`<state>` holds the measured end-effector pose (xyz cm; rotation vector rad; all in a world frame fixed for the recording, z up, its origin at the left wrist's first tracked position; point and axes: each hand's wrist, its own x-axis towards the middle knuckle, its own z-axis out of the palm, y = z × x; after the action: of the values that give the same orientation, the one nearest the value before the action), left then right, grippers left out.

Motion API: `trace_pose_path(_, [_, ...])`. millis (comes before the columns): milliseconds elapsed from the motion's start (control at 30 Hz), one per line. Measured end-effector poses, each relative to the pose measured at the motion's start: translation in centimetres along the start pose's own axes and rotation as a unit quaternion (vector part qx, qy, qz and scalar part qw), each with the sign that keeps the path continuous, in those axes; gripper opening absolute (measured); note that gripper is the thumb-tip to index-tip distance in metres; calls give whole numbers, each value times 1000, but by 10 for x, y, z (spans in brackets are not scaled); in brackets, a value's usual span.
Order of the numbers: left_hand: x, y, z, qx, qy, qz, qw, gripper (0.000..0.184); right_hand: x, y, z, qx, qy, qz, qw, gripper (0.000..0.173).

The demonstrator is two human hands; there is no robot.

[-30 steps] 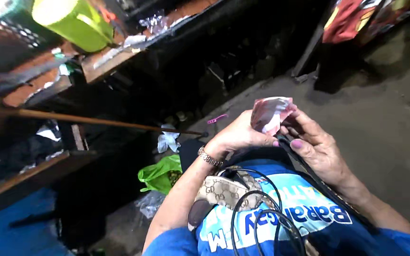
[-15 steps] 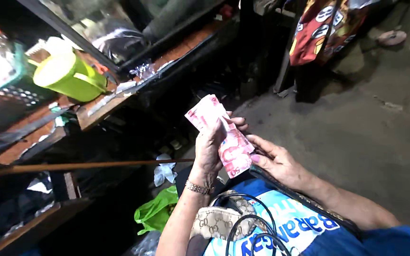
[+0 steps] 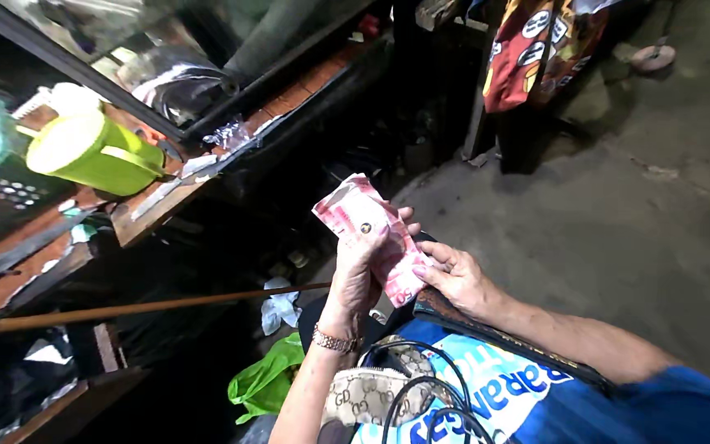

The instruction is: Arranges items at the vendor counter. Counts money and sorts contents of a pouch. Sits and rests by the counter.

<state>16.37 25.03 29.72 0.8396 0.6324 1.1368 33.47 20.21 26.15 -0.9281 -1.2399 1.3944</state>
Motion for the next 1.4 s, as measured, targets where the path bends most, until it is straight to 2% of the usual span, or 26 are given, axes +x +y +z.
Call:
trace_pose_path(33, [-2,-1,1,5,9,-2,1000,46,0,0,0,3,8,-4,1000,33])
trace_pose_path(133, [-7,-2,9,48,75,-10,996,33,0,1,1,20,34,-16,999,31])
trace_pose_path(200, [-6,-4,10,57,90,-2,994,28,0,3,1,30,43,-29,998,30])
trace_pose_path(367, [-3,-7,7,6,76,-1,997,16,-3,6,0,-19,11,-47,999,26])
trace_pose_path(467, [-4,-6,-1,-57,6,-53,997,26,-4,5,0,-28,-2,-51,998,22])
trace_pose_path(600, [-4,-5,0,-89,35,-86,992,23,-5,3,-2,-39,-7,-81,996,25])
trace_pose_path(667, [-3,-1,-2,-99,47,-87,990,23,-3,6,-5,-94,35,-144,984,28])
trace_pose_path(767, [-4,6,-7,-79,46,-93,991,29,0,12,-10,-244,122,-222,936,34])
trace_pose_path(833, [-5,6,-5,-56,64,-105,991,30,0,13,-10,-321,118,-240,909,43])
trace_pose_path(933, [-9,5,7,-15,118,-132,984,24,2,16,-3,-380,103,-259,882,43])
trace_pose_path(1100, [-12,3,8,-16,115,-140,983,22,5,12,-2,-386,94,-234,888,34])
trace_pose_path(1200, [-13,-3,1,-62,65,-130,987,23,7,11,-2,-361,101,-240,895,26])
trace_pose_path(1300, [-12,-11,-12,-138,-36,-132,981,19,10,11,-2,-323,112,-251,905,16])
trace_pose_path(1400, [-13,-14,-15,-200,-79,-129,968,20,9,10,-2,-266,99,-210,935,18])
